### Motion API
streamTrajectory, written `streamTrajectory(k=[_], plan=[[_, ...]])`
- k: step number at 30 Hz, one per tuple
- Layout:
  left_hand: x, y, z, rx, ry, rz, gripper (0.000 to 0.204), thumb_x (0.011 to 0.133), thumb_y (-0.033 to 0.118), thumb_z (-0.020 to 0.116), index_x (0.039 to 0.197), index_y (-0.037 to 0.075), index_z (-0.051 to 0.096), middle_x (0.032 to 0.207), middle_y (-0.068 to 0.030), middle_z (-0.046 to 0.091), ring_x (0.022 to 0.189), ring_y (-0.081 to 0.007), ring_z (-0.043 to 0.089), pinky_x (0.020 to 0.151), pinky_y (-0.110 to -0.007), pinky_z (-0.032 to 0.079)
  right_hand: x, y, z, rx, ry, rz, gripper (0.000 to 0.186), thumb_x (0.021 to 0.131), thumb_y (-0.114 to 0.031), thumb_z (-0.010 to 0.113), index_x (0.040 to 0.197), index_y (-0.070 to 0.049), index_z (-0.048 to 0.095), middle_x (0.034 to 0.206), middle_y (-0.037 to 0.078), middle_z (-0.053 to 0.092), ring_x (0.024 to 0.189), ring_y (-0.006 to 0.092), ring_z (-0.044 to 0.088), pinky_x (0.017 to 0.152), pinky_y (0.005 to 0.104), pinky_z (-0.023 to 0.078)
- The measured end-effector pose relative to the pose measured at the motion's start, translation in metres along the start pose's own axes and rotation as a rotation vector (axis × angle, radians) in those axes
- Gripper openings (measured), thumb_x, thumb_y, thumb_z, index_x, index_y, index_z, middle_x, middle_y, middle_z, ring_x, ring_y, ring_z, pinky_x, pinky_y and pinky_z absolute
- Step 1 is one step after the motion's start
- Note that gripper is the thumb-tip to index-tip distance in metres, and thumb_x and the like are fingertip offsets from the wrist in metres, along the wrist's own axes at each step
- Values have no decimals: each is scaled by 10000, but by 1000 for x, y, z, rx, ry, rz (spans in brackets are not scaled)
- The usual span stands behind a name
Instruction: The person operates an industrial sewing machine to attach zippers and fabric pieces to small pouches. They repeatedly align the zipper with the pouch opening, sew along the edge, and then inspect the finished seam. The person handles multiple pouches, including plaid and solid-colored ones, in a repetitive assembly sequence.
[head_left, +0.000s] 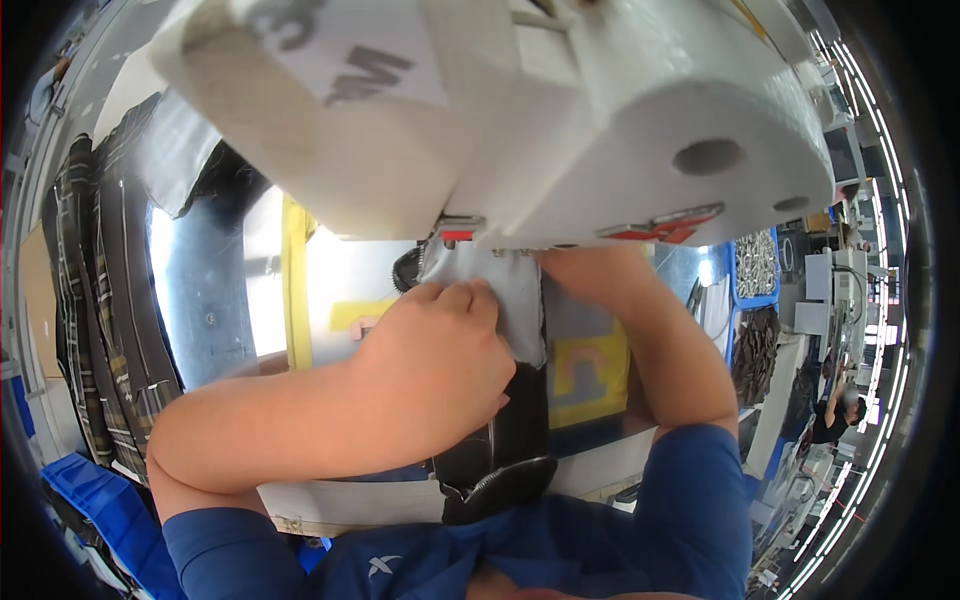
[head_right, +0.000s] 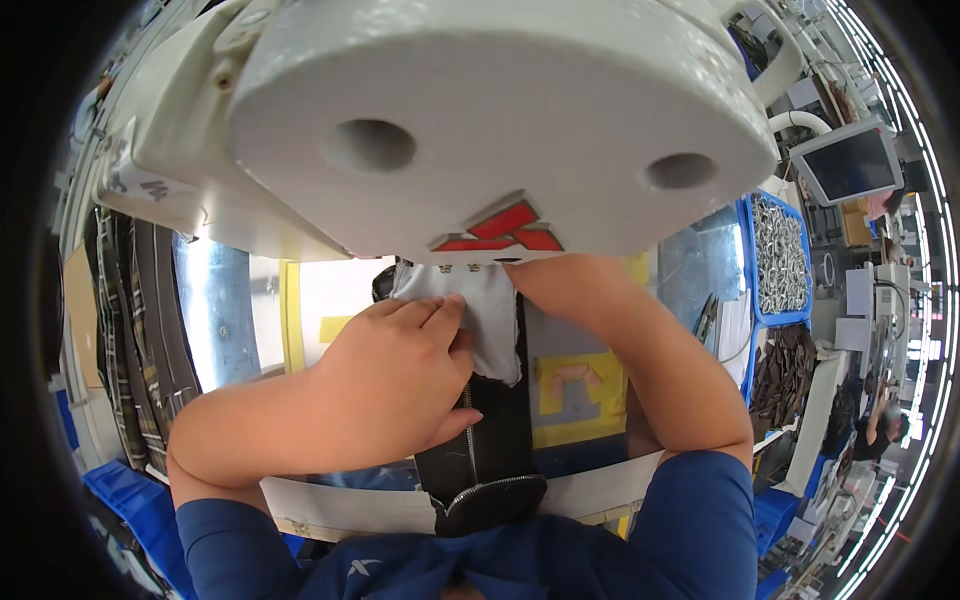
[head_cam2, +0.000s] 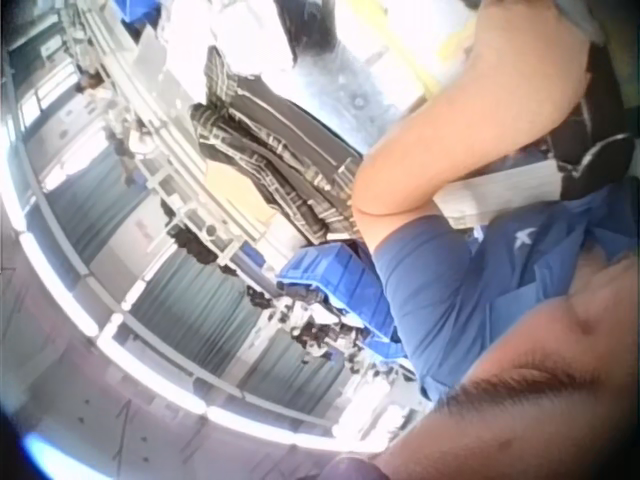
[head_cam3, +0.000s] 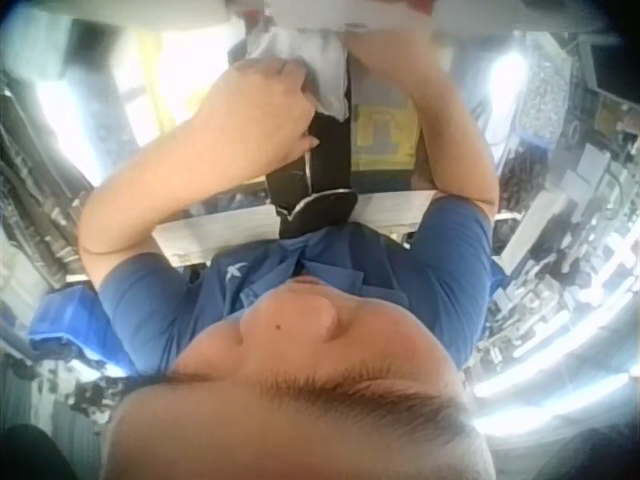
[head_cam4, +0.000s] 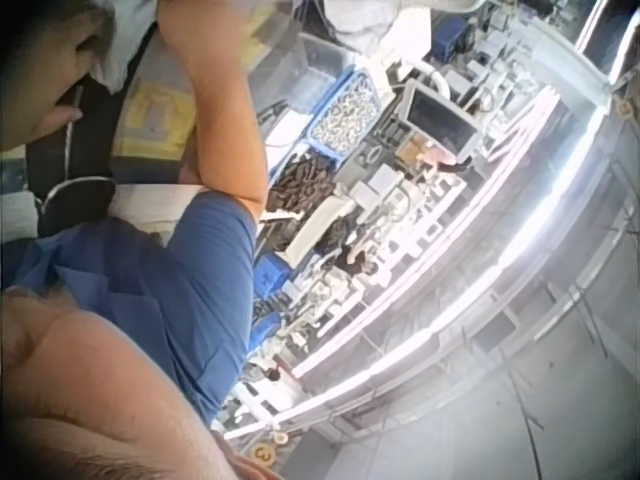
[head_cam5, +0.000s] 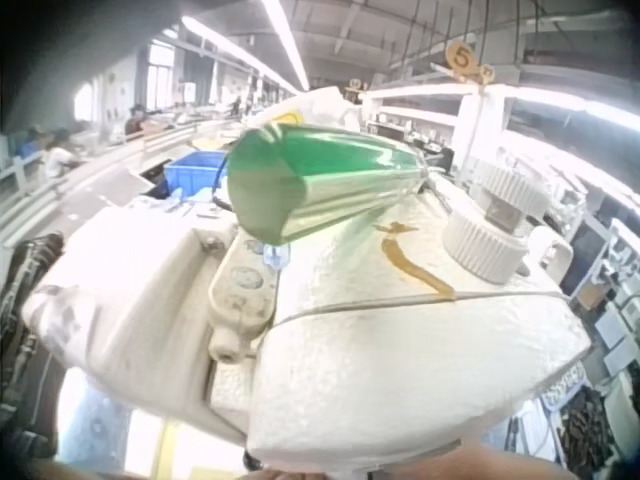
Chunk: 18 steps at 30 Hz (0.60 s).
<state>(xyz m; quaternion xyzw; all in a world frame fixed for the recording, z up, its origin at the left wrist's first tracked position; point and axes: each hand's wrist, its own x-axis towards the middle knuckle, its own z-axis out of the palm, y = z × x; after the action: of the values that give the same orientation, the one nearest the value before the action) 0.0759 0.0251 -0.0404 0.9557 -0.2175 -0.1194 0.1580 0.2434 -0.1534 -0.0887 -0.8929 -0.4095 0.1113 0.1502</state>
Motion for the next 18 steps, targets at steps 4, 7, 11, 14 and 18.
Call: streamTrajectory(k=[4,7,11,14,18], plan=[[4,1,2,-30,38,27,581,840,459,826,1123,-40,737,1360,-308,634,1166,-382,697,1031,-435,555,5,3,-5,-50,135,-123,276,939,-196,705,1193,-106,766,1129,123,775,1049,331,728,916,442,558],[5,1,7,-53,114,60,589,840,442,830,1184,-24,723,1364,-288,632,1205,-389,680,1044,-446,546,10,10,-8,-15,211,-252,249,942,-145,688,1169,-73,759,1099,141,769,1025,352,723,897,456,559],[6,2,9,-83,167,79,611,842,433,829,1250,-5,709,1362,-270,634,1268,-397,649,1062,-462,535,7,9,-15,129,200,-220,243,954,-106,659,1173,-56,749,1093,153,766,1025,374,717,899,458,561],[5,5,9,-65,173,75,637,835,436,831,1276,-5,699,1356,-252,642,1280,-392,642,1065,-469,533,5,1,-24,183,145,-145,241,959,-104,650,1175,-52,743,1106,162,764,1036,383,714,905,460,563],[-1,15,8,-5,189,119,611,853,415,810,1280,-6,693,1348,-225,659,1264,-377,644,1080,-469,520,3,-3,-28,164,151,-151,252,947,-121,662,1176,-46,732,1122,178,758,1044,400,709,895,469,566]])
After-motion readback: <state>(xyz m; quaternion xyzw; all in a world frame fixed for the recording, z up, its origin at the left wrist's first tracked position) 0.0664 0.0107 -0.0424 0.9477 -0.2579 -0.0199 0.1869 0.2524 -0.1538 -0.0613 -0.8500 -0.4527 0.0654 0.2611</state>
